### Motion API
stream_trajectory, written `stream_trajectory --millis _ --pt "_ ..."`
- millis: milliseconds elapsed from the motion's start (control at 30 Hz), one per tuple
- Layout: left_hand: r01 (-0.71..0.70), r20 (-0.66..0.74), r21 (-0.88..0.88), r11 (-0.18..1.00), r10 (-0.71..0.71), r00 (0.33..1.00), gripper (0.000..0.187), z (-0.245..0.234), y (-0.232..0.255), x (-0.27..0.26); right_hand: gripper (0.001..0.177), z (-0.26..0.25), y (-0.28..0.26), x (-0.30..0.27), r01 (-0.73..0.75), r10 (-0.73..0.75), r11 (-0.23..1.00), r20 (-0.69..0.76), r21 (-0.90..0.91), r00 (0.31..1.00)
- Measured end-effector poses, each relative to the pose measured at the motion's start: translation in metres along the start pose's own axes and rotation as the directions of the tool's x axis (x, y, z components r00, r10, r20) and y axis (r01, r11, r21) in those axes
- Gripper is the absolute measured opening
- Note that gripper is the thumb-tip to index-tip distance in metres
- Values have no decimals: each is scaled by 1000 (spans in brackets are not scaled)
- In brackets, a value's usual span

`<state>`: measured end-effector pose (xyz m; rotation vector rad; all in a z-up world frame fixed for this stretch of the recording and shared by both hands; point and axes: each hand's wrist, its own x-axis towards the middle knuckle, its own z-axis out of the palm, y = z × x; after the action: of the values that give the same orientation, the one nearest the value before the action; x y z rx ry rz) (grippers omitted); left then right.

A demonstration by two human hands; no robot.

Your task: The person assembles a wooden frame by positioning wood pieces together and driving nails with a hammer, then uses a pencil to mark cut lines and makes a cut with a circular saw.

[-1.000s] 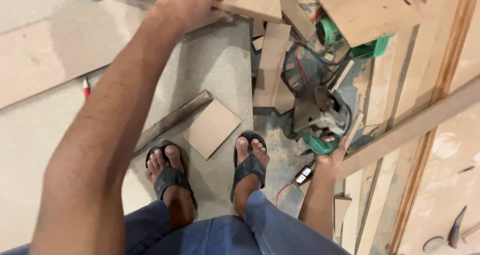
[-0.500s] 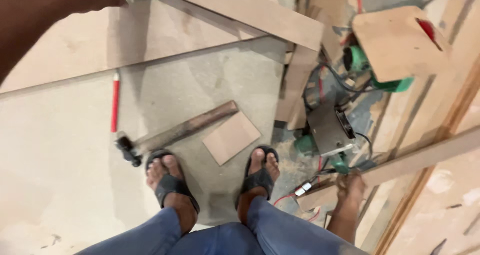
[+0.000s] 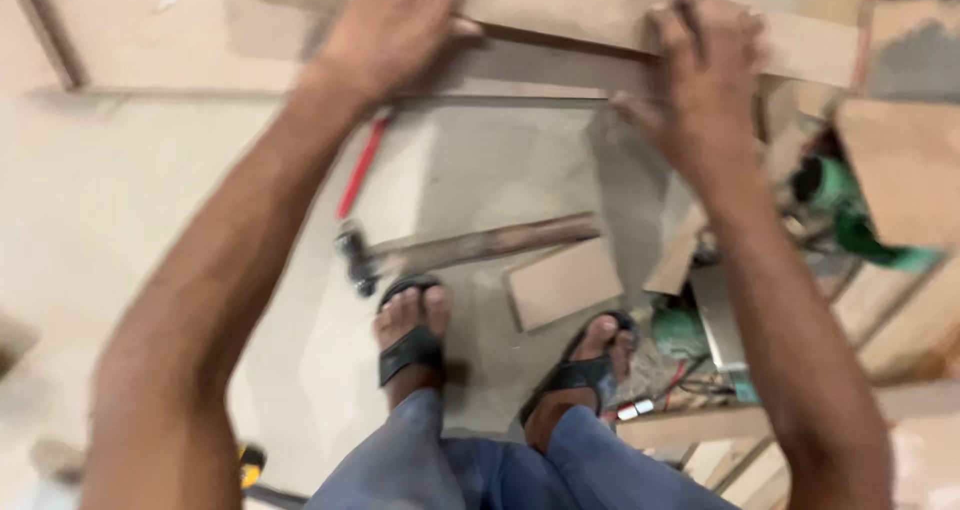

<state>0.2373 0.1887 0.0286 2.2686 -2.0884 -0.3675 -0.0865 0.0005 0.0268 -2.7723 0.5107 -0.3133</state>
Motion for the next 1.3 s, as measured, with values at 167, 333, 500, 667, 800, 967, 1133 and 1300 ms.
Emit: stream_trajectory --millis 167,333,500,667,800,967,1133,1300 --pt "104 -184 69 992 -90 979 75 14 -8 -81 73 -9 -26 42 132 -128 990 75 -46 989" --pt "196 -238 165 967 -154 959 74 23 -46 -120 76 40 -54 48 83 -76 996 191 -30 979" --pt "281 -159 77 957 -266 951 72 19 -65 -163 66 67 -81 43 146 -147 989 70 22 987" --pt "273 -208 25 962 -262 942 67 6 -64 -180 59 49 -112 55 186 -187 979 7 82 982" --pt "225 -227 -39 974 -228 947 66 -5 -63 -174 58 43 -122 60 153 -149 977 -33 149 988" --pt "270 -166 9 963 -265 950 62 7 -69 -186 60 68 -105 51 151 -144 982 -68 111 987" --pt "249 -158 184 951 -222 962 60 7 -68 -185 61 77 -105 40 150 -146 988 -107 30 983" --pt "223 -156 58 973 -212 965 60 0 -62 -190 63 85 -109 33 100 -94 993 -93 70 991"
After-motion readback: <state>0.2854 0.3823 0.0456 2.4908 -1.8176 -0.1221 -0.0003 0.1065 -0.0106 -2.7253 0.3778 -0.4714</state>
